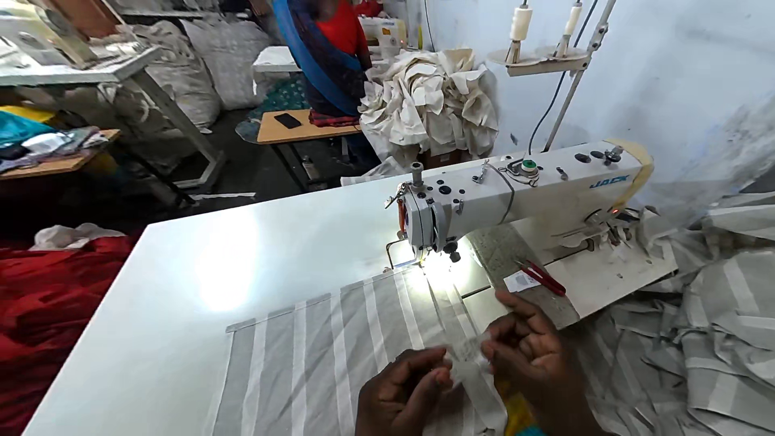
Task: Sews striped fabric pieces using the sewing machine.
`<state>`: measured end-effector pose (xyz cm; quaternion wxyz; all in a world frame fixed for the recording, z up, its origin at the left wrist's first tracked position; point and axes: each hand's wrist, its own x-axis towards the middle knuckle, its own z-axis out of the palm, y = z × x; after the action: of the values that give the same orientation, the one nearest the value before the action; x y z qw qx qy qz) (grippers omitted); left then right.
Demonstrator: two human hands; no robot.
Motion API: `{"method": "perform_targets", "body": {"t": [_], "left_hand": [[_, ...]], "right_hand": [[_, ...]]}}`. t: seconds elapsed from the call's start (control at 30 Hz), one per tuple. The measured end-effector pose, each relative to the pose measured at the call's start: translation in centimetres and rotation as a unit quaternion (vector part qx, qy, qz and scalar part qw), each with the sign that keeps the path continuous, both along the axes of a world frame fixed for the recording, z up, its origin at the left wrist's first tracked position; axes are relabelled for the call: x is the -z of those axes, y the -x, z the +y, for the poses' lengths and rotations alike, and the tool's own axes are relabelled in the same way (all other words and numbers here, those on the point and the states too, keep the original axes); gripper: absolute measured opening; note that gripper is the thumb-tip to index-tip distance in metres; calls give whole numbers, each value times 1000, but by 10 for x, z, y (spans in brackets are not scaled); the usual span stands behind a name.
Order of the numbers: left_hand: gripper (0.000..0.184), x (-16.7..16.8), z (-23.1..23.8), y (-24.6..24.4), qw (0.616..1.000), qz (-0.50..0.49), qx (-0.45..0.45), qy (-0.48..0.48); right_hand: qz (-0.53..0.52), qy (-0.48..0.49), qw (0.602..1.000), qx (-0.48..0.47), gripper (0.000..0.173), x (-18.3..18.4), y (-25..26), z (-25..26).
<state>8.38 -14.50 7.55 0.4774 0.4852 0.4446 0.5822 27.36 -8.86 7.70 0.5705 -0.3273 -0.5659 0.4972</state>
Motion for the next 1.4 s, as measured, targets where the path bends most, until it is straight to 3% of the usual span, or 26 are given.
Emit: {"method": "perform_targets", "body": {"t": [0.07, 0.2, 0.3, 0.53, 0.67, 0.73, 0.77, 0.83, 0.9, 0.93, 1.0, 1.07, 1.13, 1.2, 1.23, 1.3, 1.4], "left_hand": [[27, 1, 0, -6, 999, -32, 11, -12], [17, -1, -2, -12, 998, -67, 6, -17], [13, -5, -4, -12, 997, -70, -3, -16], [9, -5, -3, -11, 997, -80, -19, -6], [9, -3, 0, -10, 996, -83, -24, 11], [18, 5, 4, -14, 996, -52, -73, -14], [32, 16, 8, -16, 992, 11, -111, -63], [57, 45, 22, -14, 939, 230, -183, -177], [39, 65, 40, -8, 835, 414, -231, -278], [26, 69, 53, -2, 784, 471, -233, -329], [18, 70, 81, 13, 712, 538, -215, -396], [17, 72, 116, 32, 680, 568, -196, -421], [19, 84, 145, 48, 690, 589, -170, -385], [18, 100, 157, 58, 722, 590, -138, -334], [19, 107, 155, 60, 736, 587, -119, -316], [23, 113, 149, 58, 743, 585, -87, -313], [25, 113, 152, 53, 734, 585, -81, -335]], "right_hand": [[-12, -35, 999, -30, 53, 0, 10, -9], [-63, -115, 991, 19, 59, 7, 20, -13], [-83, -122, 988, 44, 66, 8, 17, -10], [-28, -43, 996, -73, 75, -1, 12, -10], [-10, 8, 997, -76, 70, -2, 15, -8], [12, 60, 996, -66, 65, 4, 18, -2], [22, 91, 994, -55, 62, 9, 19, 3], [43, 187, 981, -39, 61, 17, 20, 16], [47, 291, 954, -48, 59, 18, 22, 33], [47, 329, 941, -59, 55, 18, 24, 42], [44, 359, 930, -60, 46, 20, 32, 62], [-44, 302, 951, -43, 43, 34, 43, 83], [-286, 160, 944, -24, 45, 56, 51, 96], [-518, 25, 855, -15, 44, 69, 59, 94], [-575, -18, 818, -2, 36, 71, 63, 90], [-594, -17, 804, 13, 29, 68, 65, 88], [-526, -7, 850, 42, 27, 58, 57, 95]]}}
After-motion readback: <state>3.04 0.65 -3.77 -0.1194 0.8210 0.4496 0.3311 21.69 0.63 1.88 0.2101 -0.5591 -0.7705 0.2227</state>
